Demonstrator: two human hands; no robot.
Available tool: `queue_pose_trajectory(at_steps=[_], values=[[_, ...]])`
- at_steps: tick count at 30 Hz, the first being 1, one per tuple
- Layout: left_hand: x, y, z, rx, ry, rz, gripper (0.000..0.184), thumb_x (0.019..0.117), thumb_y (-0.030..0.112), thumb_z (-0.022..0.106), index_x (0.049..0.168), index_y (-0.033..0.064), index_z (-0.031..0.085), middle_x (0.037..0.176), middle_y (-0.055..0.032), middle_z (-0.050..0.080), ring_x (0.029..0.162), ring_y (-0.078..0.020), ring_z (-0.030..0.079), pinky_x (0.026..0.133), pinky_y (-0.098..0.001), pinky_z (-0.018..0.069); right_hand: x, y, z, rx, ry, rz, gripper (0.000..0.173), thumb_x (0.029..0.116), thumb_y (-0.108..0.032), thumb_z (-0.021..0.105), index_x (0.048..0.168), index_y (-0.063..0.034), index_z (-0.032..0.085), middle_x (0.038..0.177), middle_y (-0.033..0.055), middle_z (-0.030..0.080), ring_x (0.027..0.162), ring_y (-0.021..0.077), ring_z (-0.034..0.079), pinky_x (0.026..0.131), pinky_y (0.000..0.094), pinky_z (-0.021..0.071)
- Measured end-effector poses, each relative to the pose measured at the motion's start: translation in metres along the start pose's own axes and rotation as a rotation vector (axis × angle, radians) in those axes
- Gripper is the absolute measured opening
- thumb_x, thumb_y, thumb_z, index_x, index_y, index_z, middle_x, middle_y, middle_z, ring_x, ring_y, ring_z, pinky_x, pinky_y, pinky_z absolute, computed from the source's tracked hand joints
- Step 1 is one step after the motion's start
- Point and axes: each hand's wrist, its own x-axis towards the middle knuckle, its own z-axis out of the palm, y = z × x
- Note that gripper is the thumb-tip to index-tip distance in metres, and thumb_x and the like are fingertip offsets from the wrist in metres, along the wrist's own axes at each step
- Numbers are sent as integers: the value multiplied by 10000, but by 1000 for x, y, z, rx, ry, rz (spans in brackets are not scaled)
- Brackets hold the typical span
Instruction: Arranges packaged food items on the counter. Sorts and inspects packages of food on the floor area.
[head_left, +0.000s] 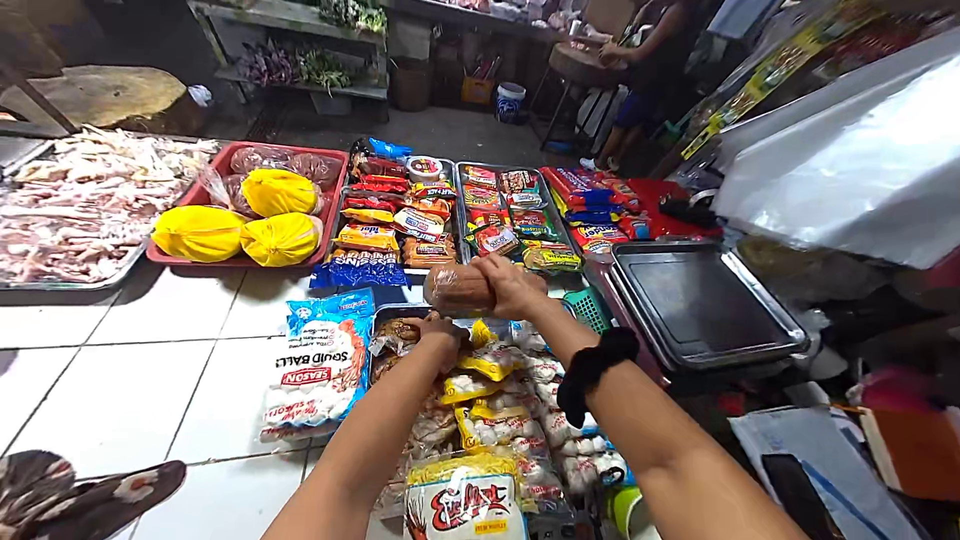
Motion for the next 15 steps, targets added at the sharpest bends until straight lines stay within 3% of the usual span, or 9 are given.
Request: queue_pose_trajectory(at_steps=[1, 2, 3, 5, 7, 10, 12, 13, 15], values=[[-9, -3, -4, -5, -44, 42, 670, 761, 223, 860, 1379, 147, 612, 1415, -266, 543, 1347, -546, 423, 952, -861, 289, 8, -1, 14, 14, -89, 15, 1010, 583, -60, 928, 1483, -182, 487, 1430, 165, 527, 1322, 417, 498, 987, 688, 446], [-15, -7, -7, 0, -66, 99, 661, 778, 206, 837, 1396, 183, 606, 1335, -250, 614, 1263, -510, 538, 936, -814, 372, 13, 0, 30, 41, -177, 37, 1005, 606, -43, 907, 1502, -178, 473, 1463, 173, 511, 1354, 428, 473, 1017, 706, 413], [-16, -11, -7, -9, -97, 137, 753, 793, 196, 807, 1488, 269, 527, 1333, -230, 627, 1240, -483, 575, 938, -796, 397, 17, 3, 44, 74, -261, 66, 1016, 631, -35, 893, 1532, -171, 442, 1499, 181, 485, 1387, 434, 445, 1052, 713, 386], [-17, -14, -4, -41, -146, 150, 875, 829, 200, 768, 1580, 386, 359, 1384, -240, 594, 1278, -495, 542, 969, -843, 306, 17, 7, 71, 101, -354, 113, 1030, 657, -52, 882, 1558, -183, 400, 1508, 182, 473, 1405, 444, 417, 1063, 706, 384], [-20, -15, -2, -51, -145, 141, 866, 854, 237, 737, 1588, 418, 314, 1386, -246, 588, 1294, -498, 526, 992, -864, 239, 17, 1, 80, 93, -365, 142, 1055, 660, -40, 873, 1574, -234, 384, 1502, 169, 477, 1413, 461, 383, 1042, 747, 361], [-23, -13, -1, -62, -146, 136, 863, 855, 252, 733, 1591, 417, 311, 1385, -226, 597, 1299, -476, 534, 999, -850, 255, 11, 0, 83, 60, -350, 165, 1137, 694, -44, 863, 1625, -341, 281, 1571, 159, 407, 1434, 490, 343, 1027, 793, 333], [-26, -14, -3, -92, -144, 146, 909, 837, 249, 762, 1597, 419, 294, 1403, -233, 581, 1307, -484, 524, 988, -854, 266, 4, 8, 79, 45, -315, 174, 1119, 734, -104, 878, 1630, -365, 262, 1656, 191, 244, 1435, 503, 334, 1025, 724, 396], [-28, -18, -5, -122, -141, 166, 929, 837, 266, 778, 1606, 414, 280, 1432, -231, 562, 1327, -486, 508, 993, -854, 271, -1, 15, 74, 74, -286, 172, 1101, 738, -114, 887, 1629, -340, 280, 1666, 205, 214, 1424, 506, 350, 1028, 694, 421], [-29, -31, -4, -196, -100, 240, 853, 856, 315, 789, 1592, 344, 359, 1456, -213, 557, 1348, -464, 506, 1020, -805, 328, -18, 32, 58, 171, -228, 198, 1023, 778, -116, 875, 1624, -257, 318, 1589, 248, 349, 1371, 499, 433, 1047, 669, 430]])
